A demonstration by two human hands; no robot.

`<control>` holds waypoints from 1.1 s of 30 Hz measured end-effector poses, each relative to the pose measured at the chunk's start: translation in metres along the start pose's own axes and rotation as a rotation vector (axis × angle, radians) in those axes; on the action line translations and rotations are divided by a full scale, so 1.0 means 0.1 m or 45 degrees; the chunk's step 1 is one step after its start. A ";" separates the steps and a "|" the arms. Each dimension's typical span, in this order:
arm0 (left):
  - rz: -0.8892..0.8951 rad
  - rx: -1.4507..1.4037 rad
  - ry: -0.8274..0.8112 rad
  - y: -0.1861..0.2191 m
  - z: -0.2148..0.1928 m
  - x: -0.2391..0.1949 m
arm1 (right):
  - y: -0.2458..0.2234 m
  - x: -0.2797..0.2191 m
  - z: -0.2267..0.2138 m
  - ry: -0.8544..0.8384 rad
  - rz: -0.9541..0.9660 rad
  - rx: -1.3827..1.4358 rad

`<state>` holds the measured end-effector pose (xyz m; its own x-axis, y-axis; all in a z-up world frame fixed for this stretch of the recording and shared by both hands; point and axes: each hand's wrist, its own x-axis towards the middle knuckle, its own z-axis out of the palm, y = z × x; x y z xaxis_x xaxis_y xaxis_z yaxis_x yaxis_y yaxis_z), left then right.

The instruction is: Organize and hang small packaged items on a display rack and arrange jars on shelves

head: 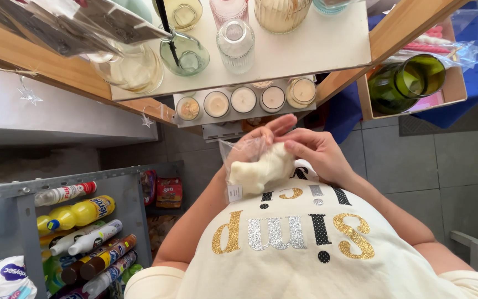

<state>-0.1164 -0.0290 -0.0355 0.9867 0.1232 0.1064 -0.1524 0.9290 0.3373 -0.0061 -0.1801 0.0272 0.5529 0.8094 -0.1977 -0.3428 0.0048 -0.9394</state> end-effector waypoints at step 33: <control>-0.583 -0.714 0.496 0.16 -0.44 -0.05 | 0.24 0.25 0.11 0.080 -0.204 -0.637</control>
<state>-0.1208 0.0004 -0.0716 0.9089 -0.2942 -0.2956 0.2198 0.9402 -0.2601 -0.0089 -0.1538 0.0028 0.6182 0.7849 -0.0425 0.1456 -0.1676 -0.9750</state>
